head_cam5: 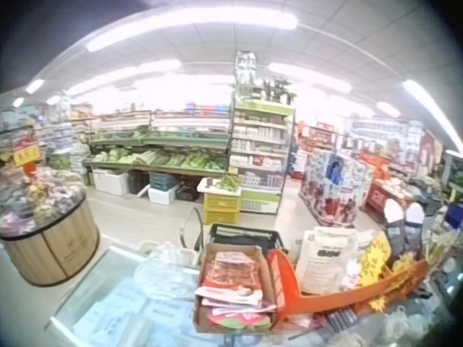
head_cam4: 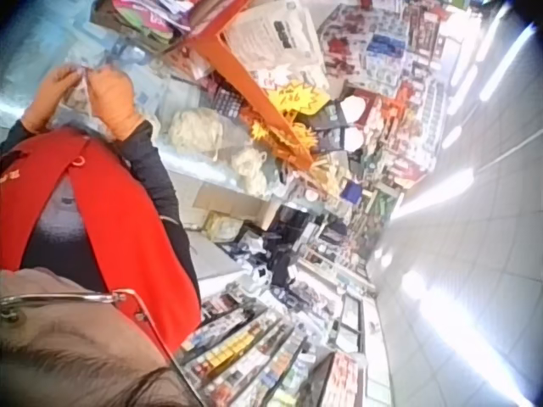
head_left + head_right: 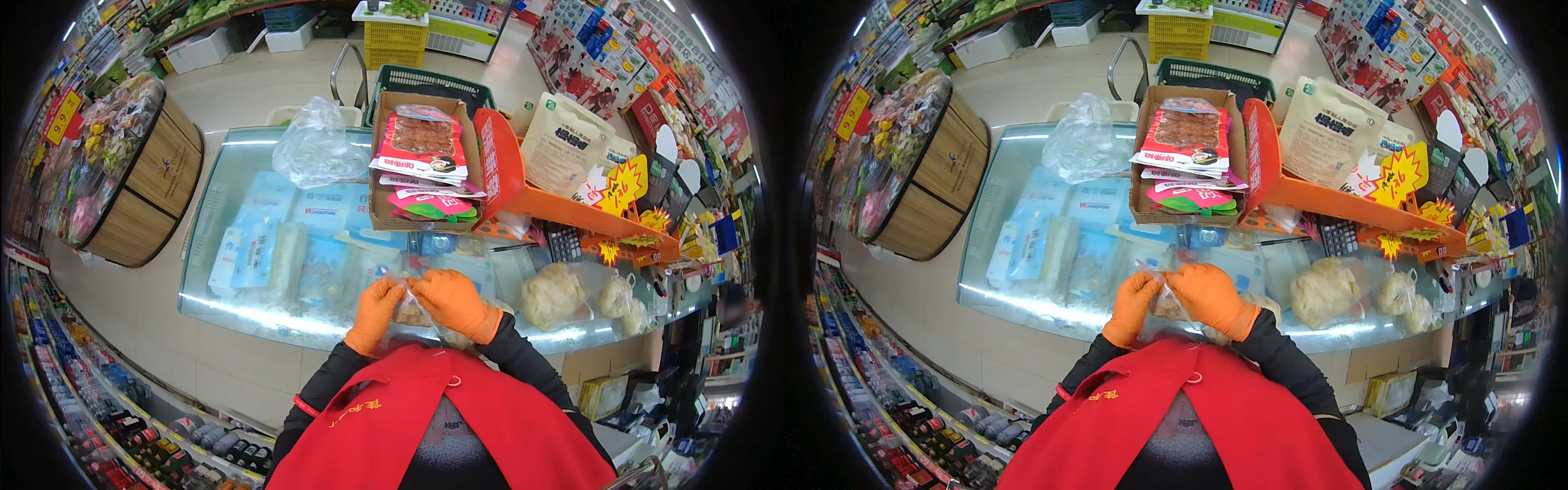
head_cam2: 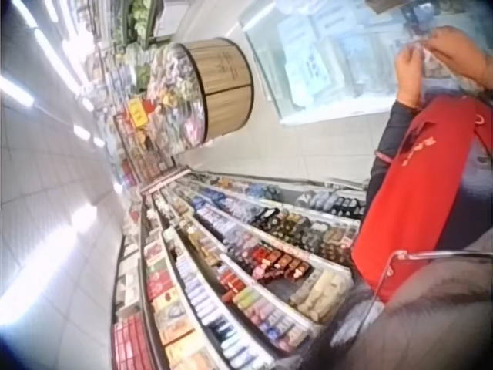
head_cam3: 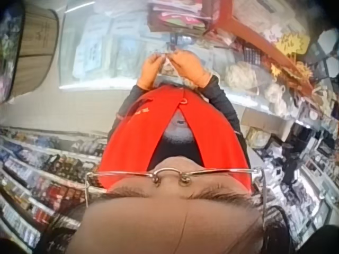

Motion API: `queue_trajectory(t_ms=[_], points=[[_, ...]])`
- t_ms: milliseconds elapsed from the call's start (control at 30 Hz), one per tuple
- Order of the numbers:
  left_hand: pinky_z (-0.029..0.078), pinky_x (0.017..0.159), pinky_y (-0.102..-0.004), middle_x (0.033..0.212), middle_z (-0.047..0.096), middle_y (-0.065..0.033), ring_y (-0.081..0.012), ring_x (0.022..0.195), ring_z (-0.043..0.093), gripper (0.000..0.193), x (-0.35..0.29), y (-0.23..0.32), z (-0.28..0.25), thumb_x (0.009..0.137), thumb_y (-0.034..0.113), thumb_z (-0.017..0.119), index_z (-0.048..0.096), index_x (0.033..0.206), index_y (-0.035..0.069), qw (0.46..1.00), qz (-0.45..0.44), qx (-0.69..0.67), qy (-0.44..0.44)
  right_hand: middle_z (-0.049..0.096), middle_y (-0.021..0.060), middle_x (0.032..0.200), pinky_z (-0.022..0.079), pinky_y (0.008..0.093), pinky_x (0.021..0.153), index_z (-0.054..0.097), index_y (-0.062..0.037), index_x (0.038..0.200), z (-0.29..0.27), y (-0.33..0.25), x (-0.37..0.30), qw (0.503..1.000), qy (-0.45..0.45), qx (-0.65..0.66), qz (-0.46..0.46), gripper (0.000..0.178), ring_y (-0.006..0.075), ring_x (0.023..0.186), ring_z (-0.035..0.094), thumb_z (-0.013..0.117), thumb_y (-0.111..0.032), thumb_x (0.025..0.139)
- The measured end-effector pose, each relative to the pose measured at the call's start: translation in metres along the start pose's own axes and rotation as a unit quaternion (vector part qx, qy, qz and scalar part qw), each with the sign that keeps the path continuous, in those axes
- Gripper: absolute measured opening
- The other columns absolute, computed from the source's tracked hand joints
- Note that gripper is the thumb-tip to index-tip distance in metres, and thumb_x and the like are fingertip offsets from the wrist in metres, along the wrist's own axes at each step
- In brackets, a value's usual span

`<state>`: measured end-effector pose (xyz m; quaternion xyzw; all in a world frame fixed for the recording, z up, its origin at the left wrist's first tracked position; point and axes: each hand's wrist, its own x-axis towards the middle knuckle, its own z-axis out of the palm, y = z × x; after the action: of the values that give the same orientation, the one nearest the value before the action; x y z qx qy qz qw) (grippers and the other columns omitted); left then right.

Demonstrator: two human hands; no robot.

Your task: The person packages loose food items into clear plastic bags at a checkout counter. They repeatedly open bags, place items inside, and tie the bags shut using a string or twist tie.

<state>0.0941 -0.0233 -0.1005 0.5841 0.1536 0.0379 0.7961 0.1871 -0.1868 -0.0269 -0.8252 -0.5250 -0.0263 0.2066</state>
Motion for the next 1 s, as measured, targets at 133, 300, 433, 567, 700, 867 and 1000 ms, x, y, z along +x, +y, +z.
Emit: queue_trajectory(t_ms=[133, 300, 433, 567, 700, 867, 1000], points=[[0.047, 0.074, -0.0263, 0.088, 0.069, -0.0027, -0.0088, 0.083, 0.058, 0.018, 0.006, 0.007, -0.001, 0.097, 0.015, 0.064, 0.07, 0.099, -0.003, 0.991, -0.013, 0.131, 0.002, 0.064, 0.0087, 0.086, 0.053, 0.0425, 0.068, 0.069, -0.0087, 0.099, -0.001, -0.004, 0.001, 0.997, -0.057, -0.048, -0.034, 0.02, 0.0295, 0.08, 0.066, 0.068, -0.015, 0.081], [0.043, 0.063, -0.0261, 0.081, 0.067, -0.0018, -0.0072, 0.073, 0.054, 0.015, 0.008, -0.017, -0.002, 0.096, 0.011, 0.065, 0.069, 0.096, -0.003, 0.996, 0.025, 0.082, 0.031, 0.064, 0.0083, 0.087, 0.052, 0.0413, 0.07, 0.066, -0.0069, 0.091, 0.023, -0.016, 0.001, 0.996, -0.023, -0.085, -0.009, 0.019, 0.0281, 0.08, 0.065, 0.067, -0.017, 0.075], [0.042, 0.064, -0.0244, 0.083, 0.066, 0.0002, -0.0065, 0.075, 0.053, 0.014, 0.006, -0.001, 0.006, 0.096, 0.011, 0.065, 0.07, 0.096, -0.002, 0.999, -0.009, 0.04, 0.017, 0.061, 0.0089, 0.086, 0.051, 0.0423, 0.069, 0.065, -0.0072, 0.09, 0.027, -0.006, -0.008, 0.999, 0.016, -0.036, 0.013, 0.017, 0.03, 0.078, 0.063, 0.068, -0.017, 0.077], [0.042, 0.066, -0.025, 0.082, 0.063, 0.0006, -0.0078, 0.076, 0.052, 0.016, 0.008, 0.004, 0.004, 0.096, 0.013, 0.065, 0.07, 0.094, -0.002, 0.996, -0.03, 0.059, 0.052, 0.058, 0.0114, 0.084, 0.049, 0.0438, 0.068, 0.062, -0.0071, 0.089, 0.037, 0.002, -0.018, 0.989, 0.076, 0.109, 0.061, 0.012, 0.0328, 0.076, 0.06, 0.066, -0.016, 0.083], [0.043, 0.068, -0.029, 0.081, 0.062, -0.002, -0.0115, 0.078, 0.053, 0.016, 0.005, 0.022, 0.015, 0.094, 0.011, 0.06, 0.067, 0.089, -0.002, 0.992, 0.015, 0.122, 0.032, 0.056, 0.0122, 0.083, 0.048, 0.0432, 0.069, 0.059, -0.0063, 0.09, 0.043, 0.008, -0.03, 0.954, 0.114, 0.272, 0.056, 0.015, 0.0339, 0.075, 0.058, 0.068, -0.017, 0.085], [0.051, 0.087, -0.0341, 0.099, 0.065, -0.0087, -0.0198, 0.094, 0.062, 0.016, 0.002, 0.0, 0.027, 0.091, 0.009, 0.067, 0.069, 0.104, 0.0, 0.962, 0.191, 0.133, 0.146, 0.061, 0.0139, 0.084, 0.05, 0.0406, 0.068, 0.059, -0.0039, 0.089, 0.054, 0.009, -0.03, 0.888, 0.178, 0.383, 0.185, 0.021, 0.0294, 0.074, 0.06, 0.069, -0.022, 0.085], [0.052, 0.088, -0.0437, 0.111, 0.068, -0.0169, -0.0326, 0.1, 0.065, 0.017, -0.003, 0.033, 0.031, 0.093, 0.009, 0.064, 0.068, 0.107, -0.001, 0.836, 0.363, 0.399, 0.096, 0.062, 0.0131, 0.083, 0.049, 0.04, 0.068, 0.061, -0.004, 0.091, 0.065, 0.021, -0.023, 0.896, 0.158, 0.356, 0.214, 0.018, 0.0274, 0.073, 0.059, 0.067, -0.02, 0.086]])
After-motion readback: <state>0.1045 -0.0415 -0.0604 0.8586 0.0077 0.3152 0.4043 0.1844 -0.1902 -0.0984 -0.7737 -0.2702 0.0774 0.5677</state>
